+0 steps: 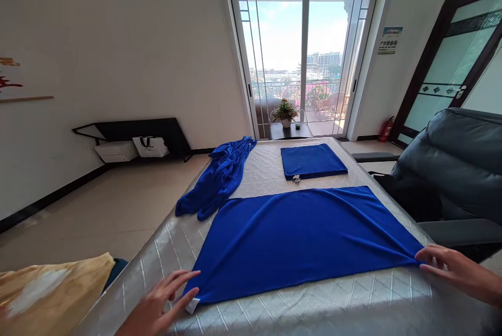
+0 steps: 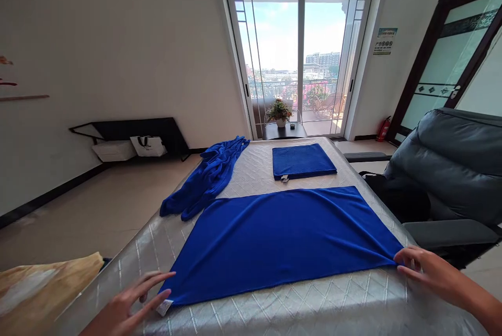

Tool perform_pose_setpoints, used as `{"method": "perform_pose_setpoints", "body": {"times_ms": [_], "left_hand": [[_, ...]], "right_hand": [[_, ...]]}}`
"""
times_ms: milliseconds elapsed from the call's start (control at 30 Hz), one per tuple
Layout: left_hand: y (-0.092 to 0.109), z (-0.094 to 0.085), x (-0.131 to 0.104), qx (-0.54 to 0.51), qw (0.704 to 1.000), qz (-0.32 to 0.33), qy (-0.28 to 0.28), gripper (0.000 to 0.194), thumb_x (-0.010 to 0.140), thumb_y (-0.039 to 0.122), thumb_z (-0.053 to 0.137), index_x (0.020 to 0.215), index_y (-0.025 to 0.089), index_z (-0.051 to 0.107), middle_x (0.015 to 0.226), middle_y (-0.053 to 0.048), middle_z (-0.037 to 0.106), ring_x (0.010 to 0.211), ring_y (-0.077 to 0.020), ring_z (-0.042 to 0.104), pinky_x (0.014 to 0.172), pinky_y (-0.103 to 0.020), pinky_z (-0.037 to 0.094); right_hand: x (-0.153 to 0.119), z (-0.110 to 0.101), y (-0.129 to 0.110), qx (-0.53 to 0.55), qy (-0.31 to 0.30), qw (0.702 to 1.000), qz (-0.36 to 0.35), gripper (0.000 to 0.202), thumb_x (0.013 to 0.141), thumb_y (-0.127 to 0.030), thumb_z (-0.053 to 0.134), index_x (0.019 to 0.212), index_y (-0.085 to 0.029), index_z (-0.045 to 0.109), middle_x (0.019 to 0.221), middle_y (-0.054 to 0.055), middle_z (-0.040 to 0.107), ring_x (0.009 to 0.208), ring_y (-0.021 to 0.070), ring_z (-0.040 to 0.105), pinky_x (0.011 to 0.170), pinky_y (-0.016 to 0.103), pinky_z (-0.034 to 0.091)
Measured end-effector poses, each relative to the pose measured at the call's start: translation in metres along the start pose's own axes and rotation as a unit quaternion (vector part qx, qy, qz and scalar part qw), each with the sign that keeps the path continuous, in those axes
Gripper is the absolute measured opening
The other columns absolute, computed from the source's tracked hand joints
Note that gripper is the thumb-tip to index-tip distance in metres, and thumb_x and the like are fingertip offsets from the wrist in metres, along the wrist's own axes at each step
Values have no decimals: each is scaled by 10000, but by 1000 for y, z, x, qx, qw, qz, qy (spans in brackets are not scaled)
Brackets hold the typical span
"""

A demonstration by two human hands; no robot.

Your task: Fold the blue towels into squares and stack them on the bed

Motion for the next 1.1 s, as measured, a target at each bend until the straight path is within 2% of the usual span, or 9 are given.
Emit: {"method": "perform_pose_setpoints", "body": {"times_ms": [100, 167, 233, 333, 500, 600, 733, 867, 1100], "left_hand": [[14, -21, 66, -5, 1000, 25, -11, 446, 938, 567, 478, 1231, 338, 724, 1243, -30, 736, 1007, -227, 738, 900, -332, 593], [25, -22, 121, 17, 998, 51, -19, 456, 925, 541, 476, 1173, 274, 751, 1218, -57, 746, 1095, -238, 711, 969, -337, 556], [30, -15, 170, 37, 998, 51, 0, 454, 928, 472, 446, 1169, 233, 747, 1233, -74, 740, 1149, -237, 686, 1019, -339, 522], [24, 4, 212, 63, 997, 24, 47, 432, 917, 397, 448, 1160, 196, 743, 1251, -93, 727, 1177, -239, 666, 1054, -342, 493], [-5, 29, 214, 105, 988, 33, 110, 452, 954, 383, 410, 1257, 220, 703, 1344, -88, 671, 1242, -271, 603, 1096, -445, 458], [-15, 35, 213, 136, 983, 44, 114, 468, 975, 404, 393, 1310, 246, 679, 1384, -80, 650, 1275, -280, 581, 1094, -459, 458], [-11, 37, 218, 165, 978, 48, 116, 485, 978, 368, 367, 1315, 217, 682, 1403, -100, 638, 1297, -295, 566, 1101, -472, 454], [-8, 42, 221, 160, 979, 54, 113, 503, 995, 409, 358, 1343, 211, 661, 1434, -104, 619, 1334, -292, 545, 1139, -477, 424], [-12, 65, 223, 157, 985, 39, 61, 624, 1024, 517, 321, 1504, 157, 491, 1575, -116, 473, 1476, -269, 402, 1229, -456, 308]], "right_hand": [[41, -10, -28, 66, -85, 994, -27, 472, 829, -676, 600, 1003, -281, 789, 1061, 70, 775, 874, 274, 725, 740, 342, 591], [82, -20, -48, 67, -35, 997, -16, 493, 876, -655, 534, 1050, -261, 774, 1099, 73, 770, 931, 277, 723, 786, 346, 573], [122, -16, -63, 48, 2, 999, 12, 466, 914, -572, 487, 1096, -240, 758, 1110, 80, 768, 972, 266, 723, 830, 331, 551], [166, 8, -69, -13, 42, 996, 81, 439, 927, -422, 469, 1189, -182, 726, 1158, 119, 752, 1032, 259, 715, 888, 317, 530], [190, 45, -45, -141, 143, 971, 130, 515, 964, -424, 414, 1301, -133, 674, 1258, 201, 682, 1120, 348, 668, 958, 449, 513], [194, 56, -32, -173, 139, 967, 124, 544, 986, -437, 368, 1331, -123, 649, 1241, 215, 675, 1109, 361, 666, 942, 464, 518], [194, 50, -36, -194, 141, 964, 115, 496, 1011, -385, 304, 1230, -131, 670, 1164, 199, 700, 1048, 338, 692, 919, 450, 523], [185, 32, -46, -154, 173, 962, 142, 493, 1029, -386, 251, 1269, -137, 603, 1071, 187, 734, 903, 325, 727, 824, 454, 551], [181, 24, -37, -118, 185, 966, 135, 489, 1031, -420, 242, 1264, -196, 608, 1191, 168, 686, 880, 319, 707, 723, 447, 557]]}}
Point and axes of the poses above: each hand's wrist, its own x-axis towards the middle knuckle, its own z-axis out of the palm, y = z × x, the point moved 7 cm from there along x, towards the middle knuckle
